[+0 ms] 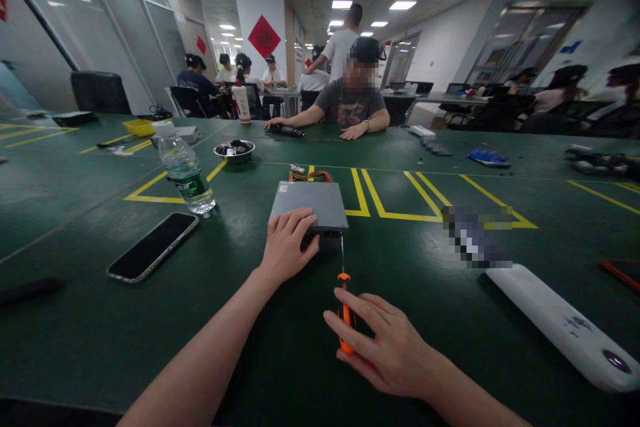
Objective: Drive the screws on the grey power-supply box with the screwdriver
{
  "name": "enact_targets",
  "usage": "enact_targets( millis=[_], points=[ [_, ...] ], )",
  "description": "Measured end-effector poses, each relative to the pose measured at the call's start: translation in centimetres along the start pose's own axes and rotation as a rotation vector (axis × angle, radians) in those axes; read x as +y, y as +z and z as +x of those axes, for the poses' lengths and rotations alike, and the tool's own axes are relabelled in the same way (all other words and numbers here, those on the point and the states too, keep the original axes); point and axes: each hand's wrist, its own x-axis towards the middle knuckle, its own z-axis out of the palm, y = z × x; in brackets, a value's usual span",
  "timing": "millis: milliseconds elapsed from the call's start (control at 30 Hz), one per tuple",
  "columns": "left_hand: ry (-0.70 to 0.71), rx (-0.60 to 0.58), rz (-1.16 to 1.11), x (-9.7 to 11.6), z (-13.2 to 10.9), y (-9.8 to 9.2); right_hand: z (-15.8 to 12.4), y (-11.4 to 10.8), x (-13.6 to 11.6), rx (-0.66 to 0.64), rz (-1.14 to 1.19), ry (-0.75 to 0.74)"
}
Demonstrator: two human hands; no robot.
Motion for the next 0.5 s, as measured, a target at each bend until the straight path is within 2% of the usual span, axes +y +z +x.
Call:
enact_targets(
  millis=[167, 267, 500],
  points=[
    [0.002, -0.015, 0.016, 0.13, 0.03, -0.19, -0.18, 0.34, 0.32, 0.136, 0.005, -0.026],
    [0.01, -0.012, 0.019, 0.15, 0.04, -0.21, -0.41, 0.65, 0.41, 0.168, 0.038, 0.004],
    [0.013, -0.002, 0.013, 0.06, -0.04, -0.12, 0.0, 0.15, 0.08, -0.028, 0.03, 0.021]
  ],
)
